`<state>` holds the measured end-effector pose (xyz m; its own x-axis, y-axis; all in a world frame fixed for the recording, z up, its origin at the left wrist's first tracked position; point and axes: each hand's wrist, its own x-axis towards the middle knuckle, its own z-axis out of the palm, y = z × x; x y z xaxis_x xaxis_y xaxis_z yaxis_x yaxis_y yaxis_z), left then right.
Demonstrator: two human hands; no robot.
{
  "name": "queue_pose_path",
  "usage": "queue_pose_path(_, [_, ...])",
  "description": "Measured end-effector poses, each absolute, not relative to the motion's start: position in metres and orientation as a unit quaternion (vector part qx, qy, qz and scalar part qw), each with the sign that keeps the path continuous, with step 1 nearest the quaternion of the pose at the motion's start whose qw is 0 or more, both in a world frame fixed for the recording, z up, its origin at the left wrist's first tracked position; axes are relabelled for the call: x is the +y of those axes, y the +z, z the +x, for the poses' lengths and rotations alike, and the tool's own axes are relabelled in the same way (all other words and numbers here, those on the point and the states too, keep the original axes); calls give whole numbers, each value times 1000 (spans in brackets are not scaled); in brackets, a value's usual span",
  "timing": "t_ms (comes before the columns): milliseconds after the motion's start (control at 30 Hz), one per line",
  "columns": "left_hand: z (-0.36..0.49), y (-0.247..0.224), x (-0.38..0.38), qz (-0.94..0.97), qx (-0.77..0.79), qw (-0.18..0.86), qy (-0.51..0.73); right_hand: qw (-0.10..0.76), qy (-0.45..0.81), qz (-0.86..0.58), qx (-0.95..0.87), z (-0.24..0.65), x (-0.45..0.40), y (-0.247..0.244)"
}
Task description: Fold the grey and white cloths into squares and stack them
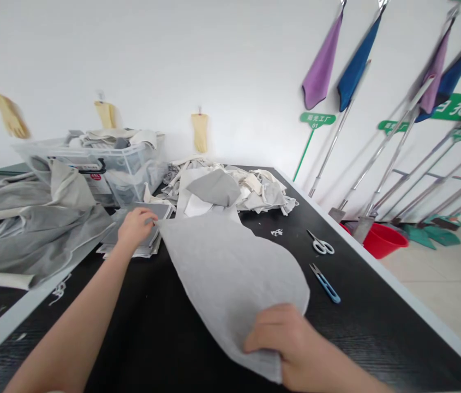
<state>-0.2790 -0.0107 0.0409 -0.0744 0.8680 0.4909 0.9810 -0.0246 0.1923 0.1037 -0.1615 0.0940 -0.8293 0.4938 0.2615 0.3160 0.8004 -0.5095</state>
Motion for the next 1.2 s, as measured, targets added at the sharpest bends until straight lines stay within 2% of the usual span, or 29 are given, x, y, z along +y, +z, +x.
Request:
queue_pose_path(100, [-275,6,-21,-655,-732,49,-180,153,334,-239,-899,56,-166,21])
queue_pose_path(200, [-249,8,-48,-674,-711,-45,-195,134,447,-364,-806,25,-167,-25])
queue_pose_path(333, [-197,32,-109,-764,-504,-340,-217,192,502,-471,-700,12,-162,-38])
queue_pose_path(433, [-161,36,-152,-771,-410,-450,-189,247,515,-466,-675,14,-157,-33])
queue_pose_path(533, [-138,30,-175,-751,-455,-453,-153,267,517,-437,-686,20,-161,-28])
queue_pose_path(733, [-131,37,-171,-784,-477,-379,-117,203,446,-352,-798,38,-172,-21])
queue_pose_path(900, [-140,44,-160,-778,-474,-367,-188,141,272,-382,-872,63,-167,-19])
queue_pose_path(1000, [-154,44,-157,-774,-438,-393,-232,110,212,-400,-885,81,-164,-14])
queue_pose_path(1100, [-172,46,-156,-778,-385,-421,-262,112,177,-458,-864,100,-160,-14])
queue_pose_path(1200, [-188,45,-157,-764,-358,-443,-303,150,156,-520,-827,121,-151,-19])
